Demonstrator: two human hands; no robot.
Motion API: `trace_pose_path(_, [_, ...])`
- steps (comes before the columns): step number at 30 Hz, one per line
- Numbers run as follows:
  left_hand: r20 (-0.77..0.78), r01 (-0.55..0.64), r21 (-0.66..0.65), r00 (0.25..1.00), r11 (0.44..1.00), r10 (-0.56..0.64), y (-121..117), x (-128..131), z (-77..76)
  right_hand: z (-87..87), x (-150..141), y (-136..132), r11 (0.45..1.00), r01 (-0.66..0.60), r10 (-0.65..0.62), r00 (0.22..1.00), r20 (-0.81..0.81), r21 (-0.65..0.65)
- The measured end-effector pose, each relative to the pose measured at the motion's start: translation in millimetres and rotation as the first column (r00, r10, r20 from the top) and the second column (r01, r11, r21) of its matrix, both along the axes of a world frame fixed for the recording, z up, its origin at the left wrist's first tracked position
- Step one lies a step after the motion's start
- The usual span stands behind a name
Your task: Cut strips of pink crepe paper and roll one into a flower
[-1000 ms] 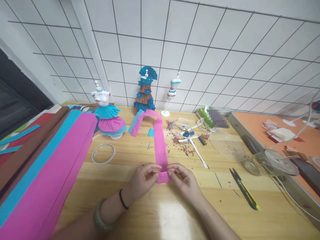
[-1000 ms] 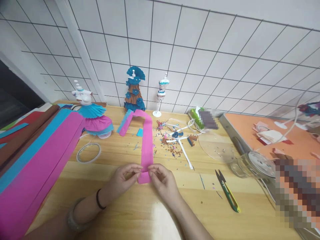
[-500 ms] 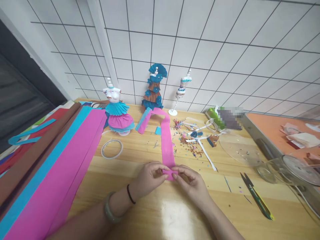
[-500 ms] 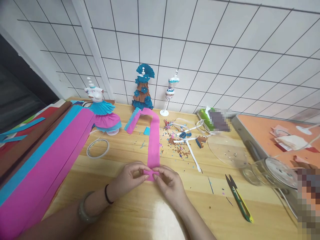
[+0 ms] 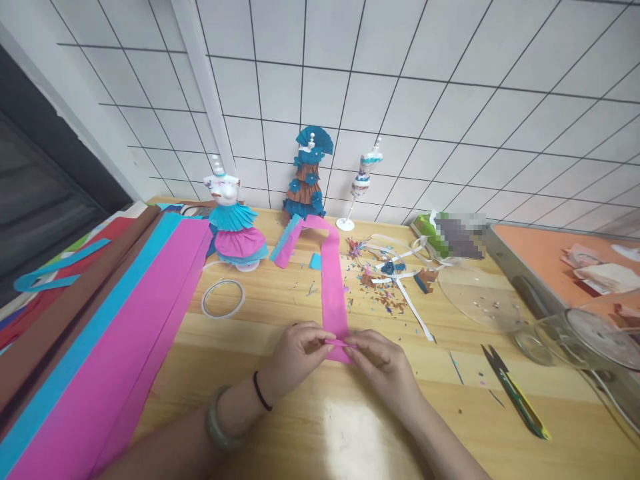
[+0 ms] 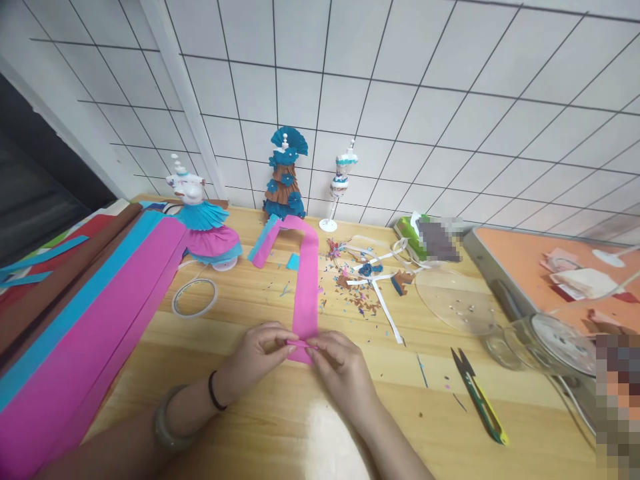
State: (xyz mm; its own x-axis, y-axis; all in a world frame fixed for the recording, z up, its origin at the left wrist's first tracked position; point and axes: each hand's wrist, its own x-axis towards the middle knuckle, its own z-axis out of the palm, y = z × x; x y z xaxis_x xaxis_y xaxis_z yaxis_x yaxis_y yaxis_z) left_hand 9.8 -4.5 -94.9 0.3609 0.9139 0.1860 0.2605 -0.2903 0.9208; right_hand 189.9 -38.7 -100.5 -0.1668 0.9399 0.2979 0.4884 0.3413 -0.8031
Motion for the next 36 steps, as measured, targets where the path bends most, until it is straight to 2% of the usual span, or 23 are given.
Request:
trace_pose_path(11, [-0.006, 0.020, 0.007, 1.000, 1.000, -0.020, 0.4, -0.7, -5.2, -0.2, 2.1, 0.2, 1.000, 0.003, -0.003, 1.000, 0.028, -0.027])
trace_pose_path(25, [-0.051, 0.093, 0.011, 0.994, 0.996, -0.092, -1.2, 0.5, -2.5, 4.3, -4.9, -2.2, 0.996, -0.055, 0.054, 0.998, -0.014, -0.076])
trace_pose_path(36, [-0.035, 0.084, 0.028, 0.996, 0.996, -0.083, -1.4, -1.6, 0.0, 3.8, -2.7, -0.9, 0.992, -0.054, 0.047, 0.997, -0.059, -0.116])
